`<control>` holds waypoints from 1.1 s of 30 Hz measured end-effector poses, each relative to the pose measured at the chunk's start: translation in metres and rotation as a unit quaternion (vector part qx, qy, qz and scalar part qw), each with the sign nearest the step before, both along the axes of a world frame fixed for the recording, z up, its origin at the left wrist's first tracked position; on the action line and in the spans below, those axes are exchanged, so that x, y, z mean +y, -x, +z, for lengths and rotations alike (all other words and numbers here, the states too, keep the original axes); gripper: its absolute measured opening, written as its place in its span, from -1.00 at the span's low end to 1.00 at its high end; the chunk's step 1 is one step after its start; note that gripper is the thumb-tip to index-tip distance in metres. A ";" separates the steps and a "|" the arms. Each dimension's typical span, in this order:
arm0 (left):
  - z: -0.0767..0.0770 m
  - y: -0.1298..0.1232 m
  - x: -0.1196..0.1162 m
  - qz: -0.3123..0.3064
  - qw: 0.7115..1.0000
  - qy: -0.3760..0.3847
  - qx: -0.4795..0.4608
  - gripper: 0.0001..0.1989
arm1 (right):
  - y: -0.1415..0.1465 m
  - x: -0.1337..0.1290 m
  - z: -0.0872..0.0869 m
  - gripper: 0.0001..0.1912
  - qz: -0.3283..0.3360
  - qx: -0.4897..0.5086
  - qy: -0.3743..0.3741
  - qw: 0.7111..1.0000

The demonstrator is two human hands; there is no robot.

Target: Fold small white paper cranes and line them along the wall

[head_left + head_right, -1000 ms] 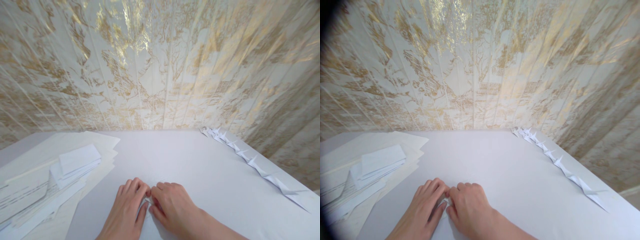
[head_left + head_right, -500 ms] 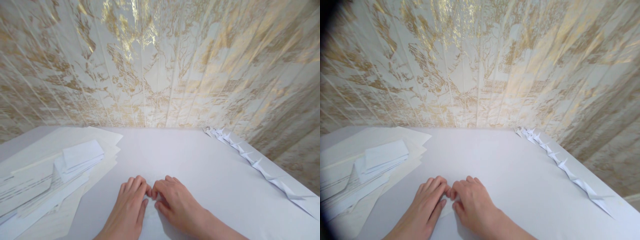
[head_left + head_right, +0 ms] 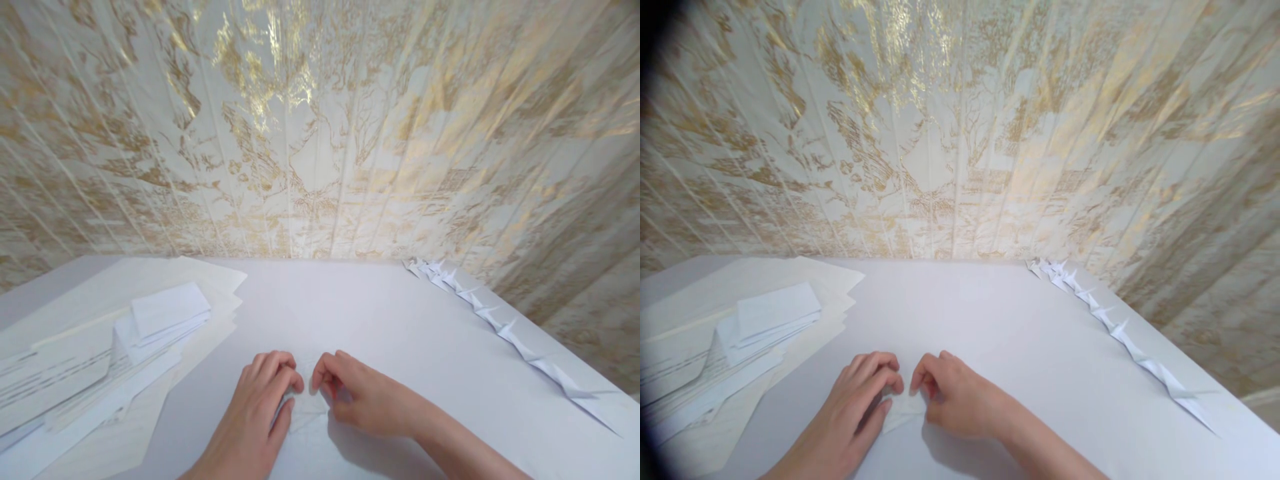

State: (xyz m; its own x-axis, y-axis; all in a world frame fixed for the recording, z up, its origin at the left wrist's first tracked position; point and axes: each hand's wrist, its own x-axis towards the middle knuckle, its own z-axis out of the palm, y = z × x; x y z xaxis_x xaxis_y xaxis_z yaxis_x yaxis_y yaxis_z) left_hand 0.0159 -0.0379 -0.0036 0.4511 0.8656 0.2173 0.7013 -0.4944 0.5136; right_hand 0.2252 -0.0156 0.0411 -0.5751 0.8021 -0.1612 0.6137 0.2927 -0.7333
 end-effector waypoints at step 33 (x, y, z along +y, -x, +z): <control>0.014 0.007 0.006 -0.027 0.992 -0.049 -0.113 -0.71 | 0.017 -0.013 -0.023 -0.86 0.118 0.014 -0.447 0.887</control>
State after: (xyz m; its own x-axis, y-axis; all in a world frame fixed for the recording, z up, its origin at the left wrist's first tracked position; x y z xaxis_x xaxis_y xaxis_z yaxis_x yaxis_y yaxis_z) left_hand 0.0086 -0.0324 0.0104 0.4266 0.8110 0.4004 0.5453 -0.5838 0.6015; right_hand 0.2081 -0.0283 0.0186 -0.7371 0.4590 0.4960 0.4433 0.8824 -0.1577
